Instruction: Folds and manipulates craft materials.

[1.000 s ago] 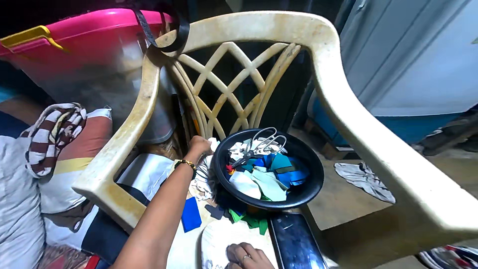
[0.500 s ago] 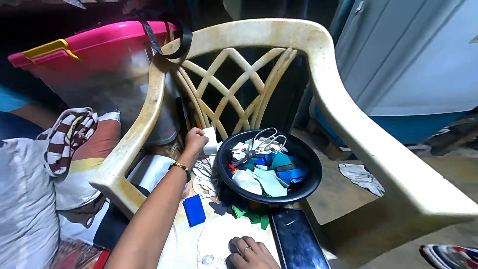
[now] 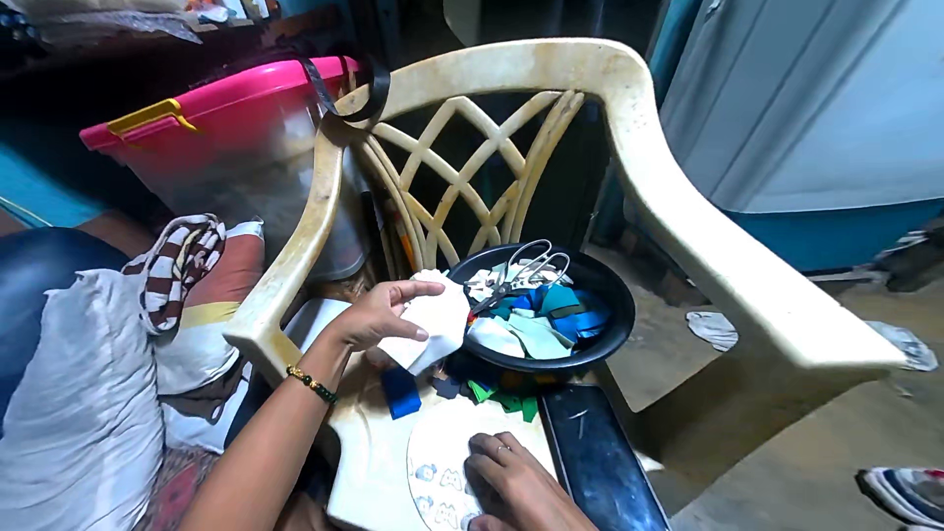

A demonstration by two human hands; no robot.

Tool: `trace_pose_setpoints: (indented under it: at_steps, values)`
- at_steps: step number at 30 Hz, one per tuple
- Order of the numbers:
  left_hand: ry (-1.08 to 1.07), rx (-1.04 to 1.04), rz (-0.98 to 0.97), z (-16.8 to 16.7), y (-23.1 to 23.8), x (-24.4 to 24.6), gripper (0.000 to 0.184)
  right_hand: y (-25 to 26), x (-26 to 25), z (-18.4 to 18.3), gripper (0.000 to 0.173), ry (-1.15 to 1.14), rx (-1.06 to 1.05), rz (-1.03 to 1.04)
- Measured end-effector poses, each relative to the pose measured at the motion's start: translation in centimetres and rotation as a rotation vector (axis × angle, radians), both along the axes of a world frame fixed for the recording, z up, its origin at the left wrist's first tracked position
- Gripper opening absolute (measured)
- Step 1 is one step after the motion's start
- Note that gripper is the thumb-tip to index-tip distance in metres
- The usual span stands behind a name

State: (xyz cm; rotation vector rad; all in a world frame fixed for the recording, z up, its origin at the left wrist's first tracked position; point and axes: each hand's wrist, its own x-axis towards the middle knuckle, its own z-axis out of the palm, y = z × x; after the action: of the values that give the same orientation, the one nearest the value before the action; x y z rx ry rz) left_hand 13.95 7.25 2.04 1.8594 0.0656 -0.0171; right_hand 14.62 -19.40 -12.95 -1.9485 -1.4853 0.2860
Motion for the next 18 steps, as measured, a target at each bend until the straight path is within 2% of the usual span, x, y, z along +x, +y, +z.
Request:
trace_pose_setpoints:
  at_steps: [3, 5, 8, 10, 11, 13, 15, 16, 18]
  values:
    - [0.017, 0.069, -0.027, 0.1, -1.3, -1.5, 0.063, -0.6, 0.4, 0.3, 0.041, 0.074, 0.057, -0.040]
    - [-0.008, 0.045, -0.084, -0.5, -2.1, -2.6, 0.065, -1.0, 0.7, 0.3, 0.040, 0.111, 0.123, -0.060]
    - [-0.064, -0.162, -0.151, -3.0, -4.1, -4.5, 0.065, -1.7, 1.0, 1.0, 0.025, 0.191, 0.107, -0.055]
    - [-0.158, -0.134, -0.129, -5.0, -5.5, -5.7, 0.058, -2.0, 1.1, 1.4, 0.014, 0.191, 0.118, -0.055]
    - [-0.247, 0.005, -0.095, -5.9, -6.1, -6.1, 0.051, -2.1, 1.1, 1.4, 0.010, 0.190, 0.115, -0.058]
    - [-0.461, 0.459, -0.004, -7.5, -7.1, -6.8, 0.042, -2.3, 1.2, 1.6, 0.010, 0.206, 0.068, -0.044]
    - [-0.645, 0.861, -0.004, -8.3, -7.8, -7.0, 0.040, -2.4, 1.2, 1.4, 0.011, 0.176, 0.033, -0.008]
    - [-0.693, 0.991, -0.031, -8.7, -8.3, -7.2, 0.036, -2.3, 1.1, 1.1, 0.012, 0.138, 0.035, 0.017]
    - [-0.683, 1.109, -0.104, -9.9, -9.6, -8.0, 0.026, -2.4, 1.0, 0.7, 0.015, 0.055, 0.037, 0.066]
